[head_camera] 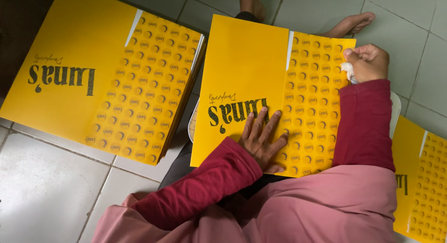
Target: Applying adhesive to the edges of yellow cardboard folders and wiping them with a cloth
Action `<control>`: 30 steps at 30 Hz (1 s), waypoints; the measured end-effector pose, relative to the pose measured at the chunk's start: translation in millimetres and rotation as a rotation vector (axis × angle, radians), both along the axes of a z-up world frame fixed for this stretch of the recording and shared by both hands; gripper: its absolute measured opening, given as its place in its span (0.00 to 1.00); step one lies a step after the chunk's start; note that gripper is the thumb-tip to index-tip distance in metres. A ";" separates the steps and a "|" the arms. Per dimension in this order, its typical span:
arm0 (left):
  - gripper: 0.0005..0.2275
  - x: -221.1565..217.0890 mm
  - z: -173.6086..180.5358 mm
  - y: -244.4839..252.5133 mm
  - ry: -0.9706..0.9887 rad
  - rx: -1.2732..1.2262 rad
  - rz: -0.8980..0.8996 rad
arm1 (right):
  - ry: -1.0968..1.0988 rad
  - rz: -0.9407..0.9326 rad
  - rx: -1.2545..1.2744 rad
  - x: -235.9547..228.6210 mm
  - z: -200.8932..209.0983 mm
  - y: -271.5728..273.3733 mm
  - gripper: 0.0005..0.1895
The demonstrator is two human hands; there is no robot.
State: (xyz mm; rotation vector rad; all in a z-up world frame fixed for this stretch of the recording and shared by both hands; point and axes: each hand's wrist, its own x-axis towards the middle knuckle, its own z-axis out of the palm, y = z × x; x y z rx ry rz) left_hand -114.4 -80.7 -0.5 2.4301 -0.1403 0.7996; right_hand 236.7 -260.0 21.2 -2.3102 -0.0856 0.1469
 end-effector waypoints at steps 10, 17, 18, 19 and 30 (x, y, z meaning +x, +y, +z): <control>0.42 -1.1 -0.6 1.2 0.025 0.028 -0.017 | -0.034 0.004 -0.026 10.3 -14.4 -5.5 0.10; 0.42 -1.5 -1.9 0.8 0.052 0.050 -0.006 | -0.021 -0.007 0.006 11.1 -15.7 -3.8 0.09; 0.42 -1.9 -2.6 0.2 0.057 0.043 -0.012 | -0.017 -0.011 0.011 10.1 -15.6 -4.6 0.09; 0.42 -1.7 -2.8 -0.2 0.057 0.043 -0.013 | -0.017 -0.012 0.011 11.5 -17.6 -6.0 0.09; 0.49 7.0 -3.7 0.7 -0.035 0.143 0.087 | 0.017 -0.024 -0.036 -6.7 8.3 6.4 0.10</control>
